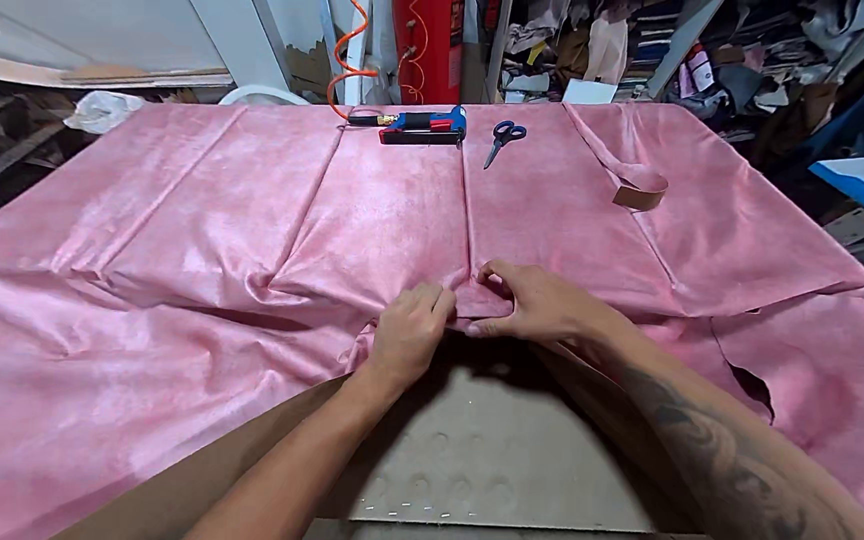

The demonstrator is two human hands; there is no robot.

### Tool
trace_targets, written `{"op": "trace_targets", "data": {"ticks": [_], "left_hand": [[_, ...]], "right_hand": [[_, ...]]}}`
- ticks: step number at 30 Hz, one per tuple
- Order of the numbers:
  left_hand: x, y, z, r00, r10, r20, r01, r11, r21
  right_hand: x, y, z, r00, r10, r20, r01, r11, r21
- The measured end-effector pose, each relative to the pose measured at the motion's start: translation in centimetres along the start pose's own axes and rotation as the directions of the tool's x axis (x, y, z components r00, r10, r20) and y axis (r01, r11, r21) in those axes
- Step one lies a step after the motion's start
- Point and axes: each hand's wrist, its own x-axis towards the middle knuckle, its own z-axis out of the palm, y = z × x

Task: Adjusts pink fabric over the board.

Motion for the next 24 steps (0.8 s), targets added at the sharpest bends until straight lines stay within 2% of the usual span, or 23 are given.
{"op": "trace_targets", "data": {"ticks": [2, 4, 5, 8, 10, 11, 13, 15, 17, 19, 21, 23, 24], "left_hand": [[-1.9, 1.0, 0.5, 0.994, 0.107, 0.001, -0.107, 0.994, -0.012], [-3.9, 1.7, 1.5, 0.975, 0.217, 0.041, -0.215, 0.976, -0.039], [-4.9, 1.9, 2.0, 0.974, 0.221, 0.048, -0.218, 0.974, -0.068], [-6.6, 2.2, 3.4, 0.997, 0.019, 0.075, -0.004, 0.983, -0.185], [-7.4, 2.3, 4.1, 0.979, -0.141, 0.145, 0.173, 0.957, -0.232], [-7.6, 2.3, 4.4, 0.974, -0.182, 0.137, 0.212, 0.945, -0.248], [-7.5, 2.4, 3.9, 0.981, -0.196, 0.004, 0.191, 0.952, -0.237], [-6.3, 2.3, 1.8, 0.974, -0.192, -0.118, 0.175, 0.975, -0.138], [-5.1, 1.3, 0.0, 0.963, -0.239, -0.121, 0.242, 0.970, 0.011], [-4.7, -0.2, -0.5, 0.952, -0.293, -0.091, 0.299, 0.953, 0.056], [-4.0, -0.9, -0.9, 0.957, -0.270, -0.109, 0.272, 0.962, 0.000], [-3.7, 0.8, -1.5, 0.983, -0.135, -0.128, 0.122, 0.987, -0.104], [-3.7, 2.4, -1.4, 0.997, -0.035, -0.073, 0.024, 0.989, -0.146]], "right_hand": [[0.4, 0.2, -0.3, 1.000, -0.005, 0.014, 0.003, 0.991, 0.134], [0.5, 0.6, 0.4, 0.998, -0.025, -0.054, 0.029, 0.997, 0.066], [0.4, 0.7, 1.1, 0.996, -0.035, -0.085, 0.036, 0.999, 0.018], [0.0, 0.9, 3.3, 0.969, -0.085, -0.230, 0.069, 0.995, -0.078], [0.1, 1.4, 5.1, 0.934, -0.117, -0.338, 0.072, 0.987, -0.143], [0.1, 1.4, 5.7, 0.922, -0.118, -0.369, 0.063, 0.986, -0.157], [-0.4, 0.9, 6.2, 0.907, -0.120, -0.404, 0.064, 0.987, -0.149], [-1.4, 0.3, 5.8, 0.927, -0.114, -0.357, 0.059, 0.985, -0.162], [-2.2, 0.3, 5.9, 0.944, -0.114, -0.308, 0.039, 0.971, -0.238], [-2.5, 1.0, 7.0, 0.927, -0.119, -0.356, 0.037, 0.972, -0.231], [-2.0, 1.4, 7.1, 0.909, -0.097, -0.406, 0.035, 0.987, -0.157], [-1.8, 1.2, 5.8, 0.902, -0.060, -0.428, 0.039, 0.998, -0.057], [-1.9, 0.9, 5.0, 0.900, -0.047, -0.432, 0.045, 0.999, -0.016]]}}
